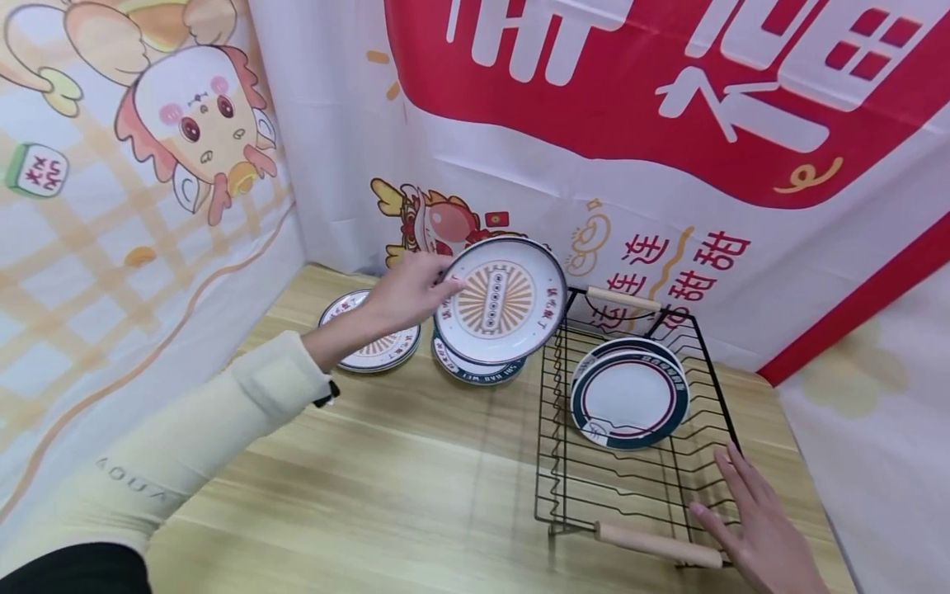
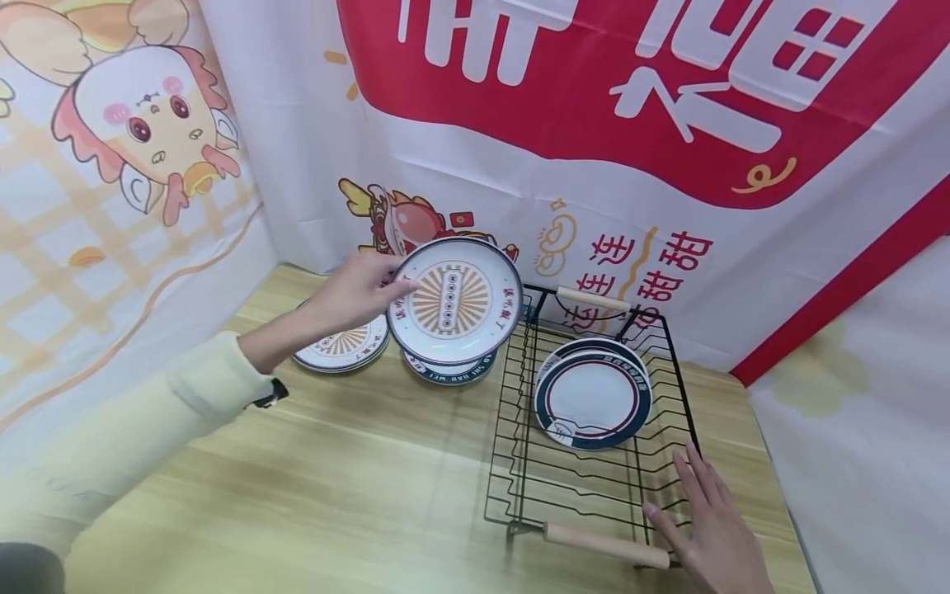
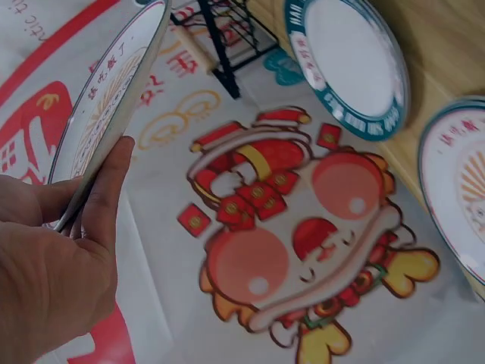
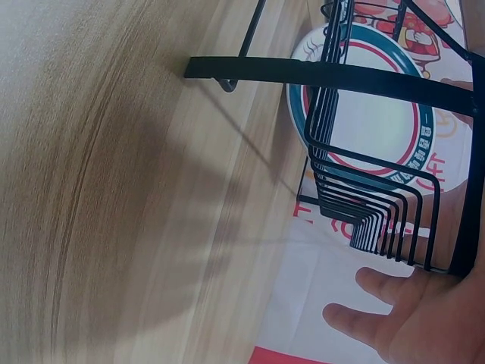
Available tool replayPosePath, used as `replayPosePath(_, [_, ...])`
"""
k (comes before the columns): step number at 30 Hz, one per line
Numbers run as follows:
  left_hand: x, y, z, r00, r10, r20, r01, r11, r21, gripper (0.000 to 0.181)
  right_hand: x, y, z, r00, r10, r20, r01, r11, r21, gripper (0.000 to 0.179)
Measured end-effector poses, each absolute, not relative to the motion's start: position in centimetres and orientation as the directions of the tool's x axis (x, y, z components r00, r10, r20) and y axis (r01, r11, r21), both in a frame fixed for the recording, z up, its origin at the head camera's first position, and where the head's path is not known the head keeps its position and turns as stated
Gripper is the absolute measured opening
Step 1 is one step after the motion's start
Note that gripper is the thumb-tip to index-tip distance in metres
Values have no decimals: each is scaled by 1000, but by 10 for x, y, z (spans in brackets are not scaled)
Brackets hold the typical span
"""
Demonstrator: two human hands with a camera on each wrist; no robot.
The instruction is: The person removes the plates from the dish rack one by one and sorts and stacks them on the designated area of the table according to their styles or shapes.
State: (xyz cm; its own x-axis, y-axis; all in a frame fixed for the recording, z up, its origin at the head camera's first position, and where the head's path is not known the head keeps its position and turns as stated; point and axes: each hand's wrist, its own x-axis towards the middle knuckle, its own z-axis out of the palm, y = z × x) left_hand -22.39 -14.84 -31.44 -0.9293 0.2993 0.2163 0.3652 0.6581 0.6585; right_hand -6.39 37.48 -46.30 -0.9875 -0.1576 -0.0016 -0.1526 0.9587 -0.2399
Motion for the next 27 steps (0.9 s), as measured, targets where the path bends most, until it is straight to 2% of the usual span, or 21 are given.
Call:
replayPosePath(6, [-220, -189, -326, -955, 229, 187, 293, 655, 696, 21, -63, 375, -462, -988, -149, -30, -137, 961, -240, 92])
replayPosePath(15, [-214, -252, -351, -994, 70, 79, 105, 679, 727, 26, -62, 374, -460, -988, -155, -14, -147, 960, -238, 91])
replayPosePath(20, [-216, -282, -369, -1000, -19, -7, -17, 628, 778, 32, -63, 375, -461, -987, -163, 4, -160, 958, -240, 90])
replayPosePath(27, [-221, -310, -389, -989, -73, -132, -150, 558, 816, 42, -63, 375, -461, -985, -172, 22, -172, 956, -238, 89])
